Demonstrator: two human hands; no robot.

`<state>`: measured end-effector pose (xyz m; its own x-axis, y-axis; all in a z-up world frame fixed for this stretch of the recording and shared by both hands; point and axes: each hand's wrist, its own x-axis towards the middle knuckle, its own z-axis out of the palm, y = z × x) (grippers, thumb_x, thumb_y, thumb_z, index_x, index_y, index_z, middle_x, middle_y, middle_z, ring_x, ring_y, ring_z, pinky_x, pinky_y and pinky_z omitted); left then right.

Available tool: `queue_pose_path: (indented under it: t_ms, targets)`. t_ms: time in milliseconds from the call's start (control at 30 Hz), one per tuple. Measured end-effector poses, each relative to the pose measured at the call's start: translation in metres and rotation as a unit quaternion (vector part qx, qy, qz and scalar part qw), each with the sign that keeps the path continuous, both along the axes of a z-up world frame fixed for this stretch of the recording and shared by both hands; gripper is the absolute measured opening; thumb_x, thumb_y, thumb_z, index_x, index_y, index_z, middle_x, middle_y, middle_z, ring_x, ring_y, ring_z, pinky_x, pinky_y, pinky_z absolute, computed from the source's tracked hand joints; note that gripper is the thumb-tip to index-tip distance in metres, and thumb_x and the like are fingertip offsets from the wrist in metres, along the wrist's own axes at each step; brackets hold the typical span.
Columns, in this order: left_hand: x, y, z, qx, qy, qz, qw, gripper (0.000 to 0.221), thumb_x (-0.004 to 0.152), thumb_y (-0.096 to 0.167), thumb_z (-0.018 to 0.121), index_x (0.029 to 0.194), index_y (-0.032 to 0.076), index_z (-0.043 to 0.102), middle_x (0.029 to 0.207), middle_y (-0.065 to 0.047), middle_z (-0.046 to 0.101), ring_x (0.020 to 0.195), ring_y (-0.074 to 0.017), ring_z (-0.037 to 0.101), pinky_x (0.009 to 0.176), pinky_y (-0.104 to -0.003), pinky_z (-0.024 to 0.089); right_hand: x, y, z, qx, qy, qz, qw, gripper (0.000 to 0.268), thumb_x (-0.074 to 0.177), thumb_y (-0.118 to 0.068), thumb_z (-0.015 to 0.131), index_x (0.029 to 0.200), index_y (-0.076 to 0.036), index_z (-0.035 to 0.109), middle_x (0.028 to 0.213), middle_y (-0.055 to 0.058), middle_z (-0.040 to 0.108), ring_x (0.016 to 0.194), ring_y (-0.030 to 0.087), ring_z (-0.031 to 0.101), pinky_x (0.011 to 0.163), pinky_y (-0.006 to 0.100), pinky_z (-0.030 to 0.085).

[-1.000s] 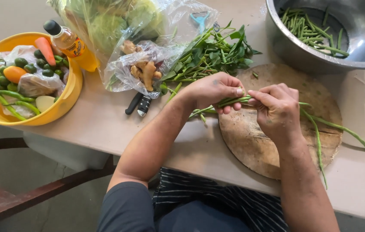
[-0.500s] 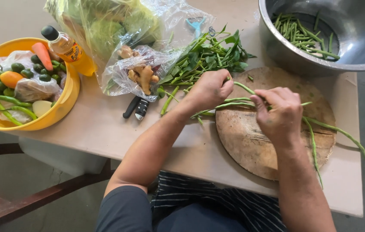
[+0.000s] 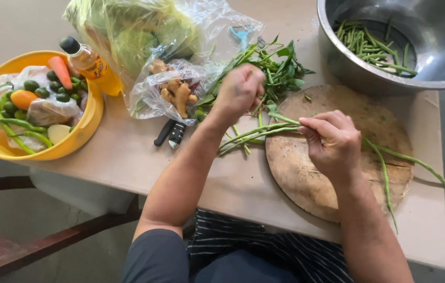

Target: Snapping long beans into smaller pieces by hand and placing them into a metal bowl for food preparation.

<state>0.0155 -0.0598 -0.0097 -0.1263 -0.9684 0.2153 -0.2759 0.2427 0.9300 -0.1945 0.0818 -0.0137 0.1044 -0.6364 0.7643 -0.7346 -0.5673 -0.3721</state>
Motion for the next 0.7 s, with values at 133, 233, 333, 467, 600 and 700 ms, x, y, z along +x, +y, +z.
queue_pose_path:
  t_ms: [133,233,333,467,600,700]
  targets:
    - [0.003,0.025,0.016,0.294,0.157,-0.270,0.903,0.021,0.095,0.021,0.058,0.100,0.001,0.065,0.078,-0.019,0.075,0.060,-0.0245,0.075,0.047,-0.034,0.064,-0.003,-0.004,0.000,0.003,0.056,0.013,0.998,0.008,0.102,-0.020,0.080,0.101,-0.012,0.082,0.092,0.005,0.070,0.089,0.028,0.070,0.090,0.038,0.049]
    - [-0.004,0.030,0.012,0.351,0.148,-0.364,0.850,0.018,0.097,0.015,0.060,0.100,-0.001,0.065,0.080,-0.022,0.075,0.059,-0.0259,0.076,0.044,-0.033,0.064,-0.004,-0.004,-0.004,0.005,0.074,0.013,0.997,0.013,0.103,-0.025,0.079,0.102,-0.013,0.082,0.092,0.004,0.069,0.090,0.027,0.069,0.094,0.039,0.047]
    - [-0.010,0.033,0.006,0.350,0.124,-0.403,0.836,0.016,0.097,0.013,0.060,0.098,-0.001,0.066,0.078,-0.021,0.075,0.056,-0.0233,0.075,0.040,-0.030,0.062,-0.006,-0.005,-0.004,0.005,0.073,0.020,0.997,0.023,0.103,-0.031,0.077,0.111,-0.010,0.081,0.090,0.004,0.070,0.088,0.027,0.069,0.096,0.040,0.047]
    - [-0.012,0.036,-0.001,0.308,0.112,-0.427,0.842,0.014,0.096,0.013,0.063,0.090,0.002,0.068,0.070,-0.016,0.072,0.048,-0.0158,0.068,0.034,-0.024,0.053,-0.005,-0.006,-0.002,0.004,0.061,0.033,0.998,0.038,0.100,-0.036,0.078,0.121,-0.005,0.078,0.090,0.002,0.073,0.087,0.027,0.070,0.097,0.042,0.047]
    - [-0.013,0.041,0.011,0.289,0.079,-0.418,0.858,0.018,0.093,0.013,0.065,0.078,0.004,0.068,0.061,-0.009,0.065,0.043,-0.0112,0.059,0.032,-0.022,0.046,-0.005,-0.006,0.003,-0.016,0.070,0.025,0.997,0.037,0.101,-0.034,0.079,0.121,-0.003,0.078,0.091,0.003,0.074,0.086,0.028,0.070,0.096,0.042,0.047]
    - [-0.017,0.034,0.000,0.266,0.069,-0.407,0.871,0.017,0.091,0.011,0.065,0.074,0.006,0.066,0.057,-0.004,0.057,0.042,-0.0071,0.051,0.033,-0.020,0.040,-0.011,-0.005,0.003,-0.012,0.079,-0.021,0.997,0.040,0.100,-0.040,0.081,0.118,-0.005,0.079,0.091,0.003,0.072,0.085,0.026,0.068,0.094,0.041,0.047]
